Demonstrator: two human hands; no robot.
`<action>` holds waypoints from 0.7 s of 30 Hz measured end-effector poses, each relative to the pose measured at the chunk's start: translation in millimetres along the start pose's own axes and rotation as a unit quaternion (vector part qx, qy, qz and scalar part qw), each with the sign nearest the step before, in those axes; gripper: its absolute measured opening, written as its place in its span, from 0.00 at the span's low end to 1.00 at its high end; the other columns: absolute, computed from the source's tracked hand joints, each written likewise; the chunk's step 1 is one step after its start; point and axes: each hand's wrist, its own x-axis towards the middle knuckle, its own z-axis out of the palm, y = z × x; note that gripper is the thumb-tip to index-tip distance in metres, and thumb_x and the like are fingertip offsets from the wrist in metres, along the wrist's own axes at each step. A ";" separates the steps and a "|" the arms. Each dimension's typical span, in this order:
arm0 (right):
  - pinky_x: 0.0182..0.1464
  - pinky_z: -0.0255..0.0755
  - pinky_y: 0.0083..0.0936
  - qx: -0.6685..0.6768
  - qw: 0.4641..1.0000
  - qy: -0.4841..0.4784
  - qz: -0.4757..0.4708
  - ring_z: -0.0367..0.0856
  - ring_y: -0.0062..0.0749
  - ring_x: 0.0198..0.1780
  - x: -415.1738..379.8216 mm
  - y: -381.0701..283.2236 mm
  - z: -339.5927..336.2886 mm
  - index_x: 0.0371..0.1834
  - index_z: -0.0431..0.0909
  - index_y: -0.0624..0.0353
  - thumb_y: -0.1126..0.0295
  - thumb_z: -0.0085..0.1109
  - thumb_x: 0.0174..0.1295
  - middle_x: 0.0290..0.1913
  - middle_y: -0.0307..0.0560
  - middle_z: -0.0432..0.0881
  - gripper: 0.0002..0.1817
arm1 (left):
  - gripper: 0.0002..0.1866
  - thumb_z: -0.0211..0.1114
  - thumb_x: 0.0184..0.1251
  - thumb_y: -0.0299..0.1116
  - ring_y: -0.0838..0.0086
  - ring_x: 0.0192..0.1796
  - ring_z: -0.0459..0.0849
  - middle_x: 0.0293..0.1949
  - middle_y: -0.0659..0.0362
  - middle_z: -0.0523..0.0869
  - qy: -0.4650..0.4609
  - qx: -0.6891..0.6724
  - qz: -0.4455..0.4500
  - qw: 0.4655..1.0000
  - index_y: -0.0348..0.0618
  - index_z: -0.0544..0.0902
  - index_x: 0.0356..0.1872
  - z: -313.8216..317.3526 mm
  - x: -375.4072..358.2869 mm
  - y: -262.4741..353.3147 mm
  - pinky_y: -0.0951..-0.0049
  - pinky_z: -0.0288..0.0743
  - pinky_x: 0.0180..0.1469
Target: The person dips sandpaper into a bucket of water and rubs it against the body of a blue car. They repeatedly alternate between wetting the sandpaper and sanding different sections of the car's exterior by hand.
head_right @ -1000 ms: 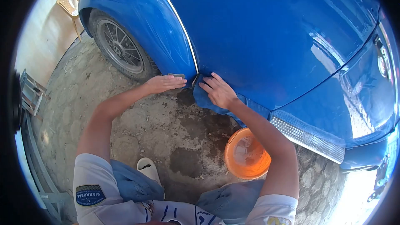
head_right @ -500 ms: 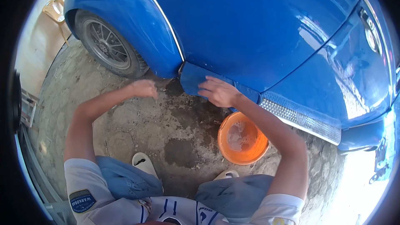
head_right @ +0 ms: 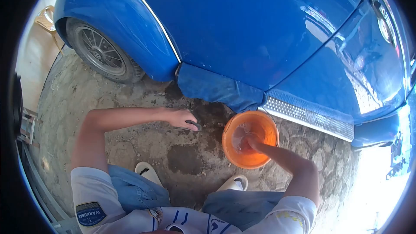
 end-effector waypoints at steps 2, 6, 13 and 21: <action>0.49 0.87 0.33 0.100 0.995 0.002 0.017 0.91 0.38 0.49 13.1 9.5 4.3 0.58 0.83 0.63 0.61 0.49 0.80 0.54 0.53 0.88 0.19 | 0.25 0.65 0.80 0.52 0.57 0.37 0.88 0.33 0.46 0.89 0.079 -0.022 0.068 0.994 0.34 0.87 0.49 5.8 11.6 -14.8 0.58 0.79 0.43; 0.50 0.87 0.32 0.243 0.969 0.012 0.045 0.91 0.39 0.50 12.8 9.4 -16.1 0.60 0.82 0.63 0.61 0.49 0.80 0.57 0.53 0.87 0.19 | 0.28 0.70 0.76 0.53 0.55 0.48 0.90 0.43 0.43 0.90 0.017 -0.063 0.012 0.998 0.35 0.85 0.58 -17.7 0.9 -8.8 0.59 0.81 0.51; 0.44 0.87 0.34 0.099 0.938 -0.330 0.025 0.88 0.40 0.39 -127.1 -156.8 -13.5 0.32 0.84 0.67 0.65 0.40 0.80 0.36 0.56 0.87 0.24 | 0.41 0.77 0.66 0.50 0.53 0.66 0.82 0.67 0.46 0.82 -0.003 -0.020 -0.049 0.999 0.38 0.74 0.74 -82.7 -43.6 -26.7 0.55 0.78 0.69; 0.52 0.86 0.42 -0.179 0.805 -0.137 -0.549 0.90 0.44 0.45 -348.8 -482.0 70.1 0.53 0.84 0.63 0.53 0.44 0.79 0.46 0.56 0.89 0.25 | 0.19 0.63 0.81 0.44 0.69 0.64 0.85 0.62 0.61 0.86 0.657 -0.213 0.094 0.717 0.58 0.83 0.68 -277.7 -220.7 49.8 0.54 0.80 0.65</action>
